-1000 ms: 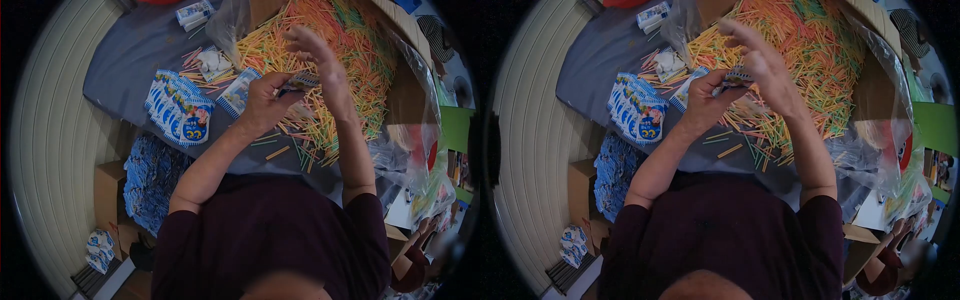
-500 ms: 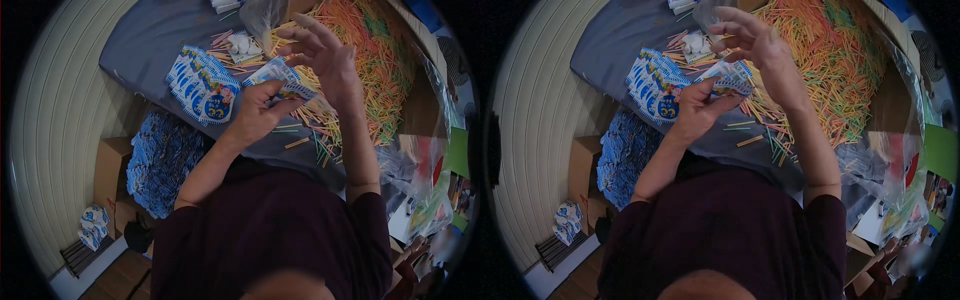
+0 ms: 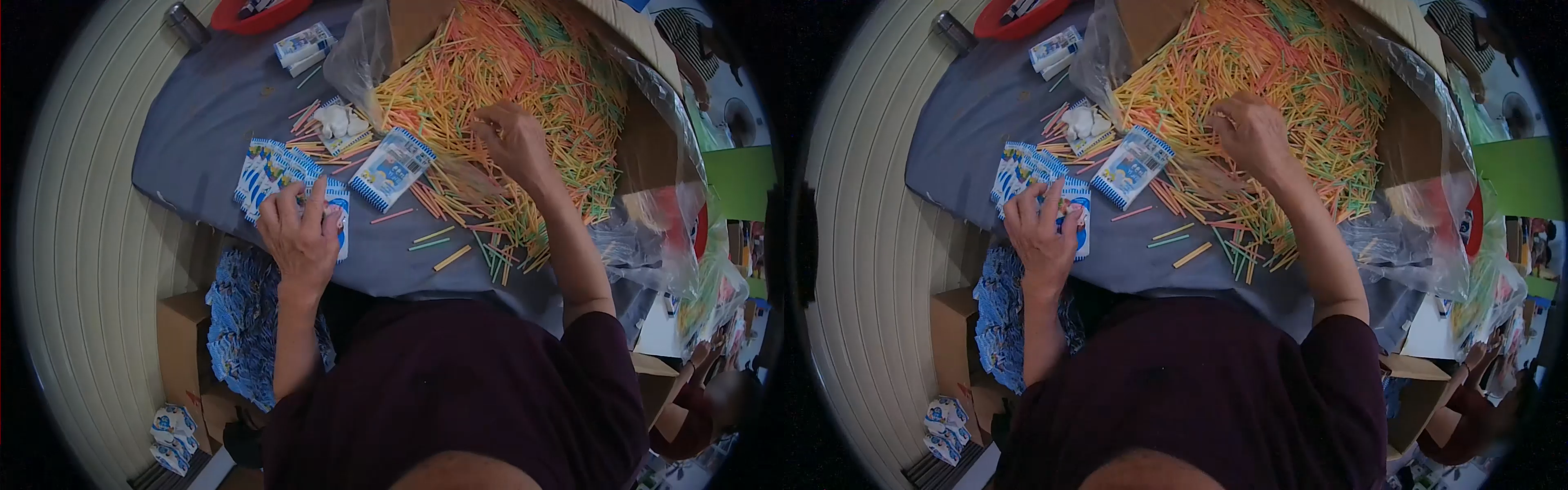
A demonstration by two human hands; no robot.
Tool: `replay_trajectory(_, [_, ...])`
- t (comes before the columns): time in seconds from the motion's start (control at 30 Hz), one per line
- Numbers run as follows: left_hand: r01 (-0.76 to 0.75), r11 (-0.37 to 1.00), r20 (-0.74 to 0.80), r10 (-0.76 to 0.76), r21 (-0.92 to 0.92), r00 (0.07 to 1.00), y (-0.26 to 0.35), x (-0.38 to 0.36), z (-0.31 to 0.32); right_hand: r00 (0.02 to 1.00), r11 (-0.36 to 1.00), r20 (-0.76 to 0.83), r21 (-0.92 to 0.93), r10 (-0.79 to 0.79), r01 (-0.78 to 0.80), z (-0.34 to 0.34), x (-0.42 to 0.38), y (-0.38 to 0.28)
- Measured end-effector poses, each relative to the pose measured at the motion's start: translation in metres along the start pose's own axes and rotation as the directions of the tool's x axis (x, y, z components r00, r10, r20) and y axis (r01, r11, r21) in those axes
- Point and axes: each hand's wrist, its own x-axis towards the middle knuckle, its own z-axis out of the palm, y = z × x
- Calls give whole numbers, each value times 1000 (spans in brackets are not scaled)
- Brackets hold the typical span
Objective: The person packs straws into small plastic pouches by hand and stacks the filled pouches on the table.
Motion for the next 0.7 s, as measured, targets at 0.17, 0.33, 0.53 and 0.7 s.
replay_trajectory(0.17, [-74,953,73,100,-295,992,30,25,23,978,926,40,-315,-205,207,15,36,0])
replay_trajectory(0.33, [-158,974,175,186,-162,967,47,32,59,863,777,178,-378,-472,503,36,78,-25])
replay_trajectory(0.53, [-234,970,161,243,-71,957,52,25,67,832,647,390,-526,-394,553,82,105,-37])
replay_trajectory(0.7, [-239,966,193,253,-95,948,52,26,63,843,577,398,-616,-361,537,97,103,-37])
